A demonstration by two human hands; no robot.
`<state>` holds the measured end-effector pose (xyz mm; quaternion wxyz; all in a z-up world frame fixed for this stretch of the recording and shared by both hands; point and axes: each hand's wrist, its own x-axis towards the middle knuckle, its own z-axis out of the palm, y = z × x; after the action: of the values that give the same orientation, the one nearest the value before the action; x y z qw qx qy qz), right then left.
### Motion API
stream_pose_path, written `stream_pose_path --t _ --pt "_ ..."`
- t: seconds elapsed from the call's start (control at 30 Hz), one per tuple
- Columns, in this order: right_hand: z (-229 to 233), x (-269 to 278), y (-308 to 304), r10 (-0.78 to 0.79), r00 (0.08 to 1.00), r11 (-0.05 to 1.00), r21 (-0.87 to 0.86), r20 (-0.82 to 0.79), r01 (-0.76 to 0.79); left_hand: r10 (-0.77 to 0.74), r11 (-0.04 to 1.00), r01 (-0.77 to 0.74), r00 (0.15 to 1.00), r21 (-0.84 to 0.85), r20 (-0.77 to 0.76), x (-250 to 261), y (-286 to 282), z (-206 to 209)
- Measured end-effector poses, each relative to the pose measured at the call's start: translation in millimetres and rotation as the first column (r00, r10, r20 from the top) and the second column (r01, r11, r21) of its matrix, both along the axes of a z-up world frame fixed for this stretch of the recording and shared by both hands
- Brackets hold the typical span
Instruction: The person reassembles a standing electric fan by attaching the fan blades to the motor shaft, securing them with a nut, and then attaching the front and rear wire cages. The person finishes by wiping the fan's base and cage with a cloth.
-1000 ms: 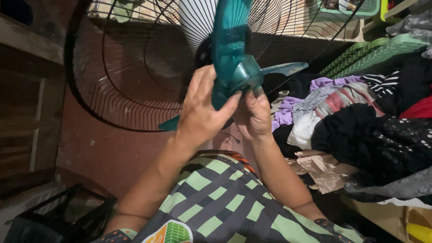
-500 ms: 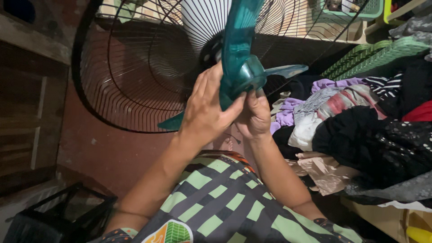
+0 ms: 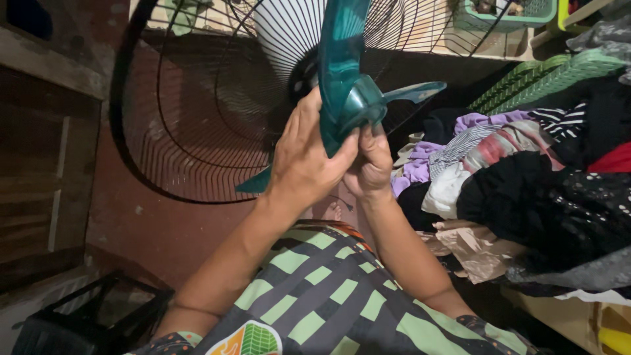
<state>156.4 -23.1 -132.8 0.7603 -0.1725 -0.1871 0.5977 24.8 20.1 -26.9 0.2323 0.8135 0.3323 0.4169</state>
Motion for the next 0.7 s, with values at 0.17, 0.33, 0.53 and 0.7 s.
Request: stream_pose_path --t 0.17,0.33,0.53,0.7 --pt "-1.3 -2.3 0.3 -0.023 1.0 1.0 0.021 -0.018 0.023 0.008 0.998 -0.007 0.999 0.057 -0.032 -13.4 -15.0 16.7" --pt "3.0 0.0 -2.7 0.002 0.999 1.0 -0.005 -0.048 -0.002 0.127 0.977 -0.126 0.992 0.17 0.005 -22.5 -16.5 23.8" --pt "9.3 -5.7 -3.1 0.018 0.999 1.0 0.023 0.038 -0.019 0.154 0.984 -0.151 0.988 0.093 -0.029 -15.9 -5.3 16.9" --pt "13.7 -10.1 -1.1 -0.005 0.988 1.0 0.012 0.154 0.004 0.192 0.978 -0.185 0.979 0.1 -0.064 -4.1 -2.2 8.7"
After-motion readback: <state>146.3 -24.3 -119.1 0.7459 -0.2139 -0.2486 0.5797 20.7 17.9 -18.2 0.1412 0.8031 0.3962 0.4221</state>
